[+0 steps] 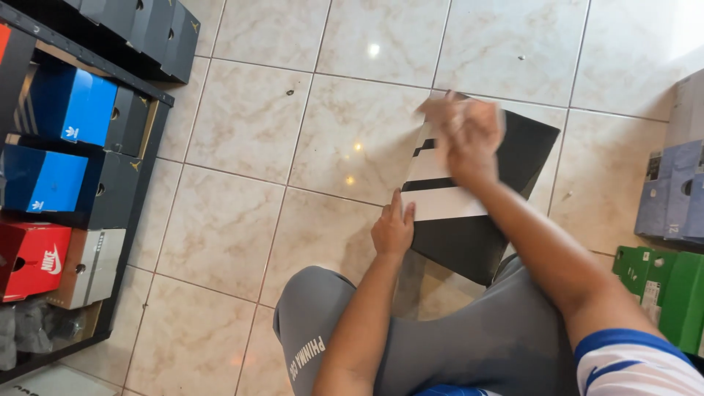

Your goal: Cleaning and organizing shoe boxes and shoes using a cloth

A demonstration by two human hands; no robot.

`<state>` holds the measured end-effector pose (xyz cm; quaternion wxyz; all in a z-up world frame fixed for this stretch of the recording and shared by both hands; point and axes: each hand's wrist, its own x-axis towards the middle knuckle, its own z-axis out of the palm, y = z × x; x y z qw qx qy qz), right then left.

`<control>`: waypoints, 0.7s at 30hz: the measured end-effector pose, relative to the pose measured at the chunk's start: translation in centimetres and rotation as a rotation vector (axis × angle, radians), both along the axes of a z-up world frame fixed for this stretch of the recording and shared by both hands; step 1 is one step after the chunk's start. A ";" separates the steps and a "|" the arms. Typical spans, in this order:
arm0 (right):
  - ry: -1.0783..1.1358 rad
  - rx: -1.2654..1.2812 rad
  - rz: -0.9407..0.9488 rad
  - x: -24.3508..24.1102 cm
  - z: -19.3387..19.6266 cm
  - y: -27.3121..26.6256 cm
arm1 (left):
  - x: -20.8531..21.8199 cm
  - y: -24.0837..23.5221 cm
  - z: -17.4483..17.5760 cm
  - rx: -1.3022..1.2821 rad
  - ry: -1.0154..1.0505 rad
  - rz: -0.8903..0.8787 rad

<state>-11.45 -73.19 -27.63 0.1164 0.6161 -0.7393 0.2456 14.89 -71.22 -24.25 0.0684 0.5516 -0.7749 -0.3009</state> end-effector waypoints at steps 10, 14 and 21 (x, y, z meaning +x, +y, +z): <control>0.291 -0.029 0.129 -5.4 -0.6 6.4 | 0.3 0.1 -0.3 -0.070 0.029 0.003; 0.176 0.074 -0.150 -8.4 0.5 2.4 | 0.0 -0.1 -1.0 -0.064 -0.003 0.000; 0.252 0.169 0.430 6.0 0.0 10.8 | 0.9 -1.1 -6.2 0.093 -0.074 0.026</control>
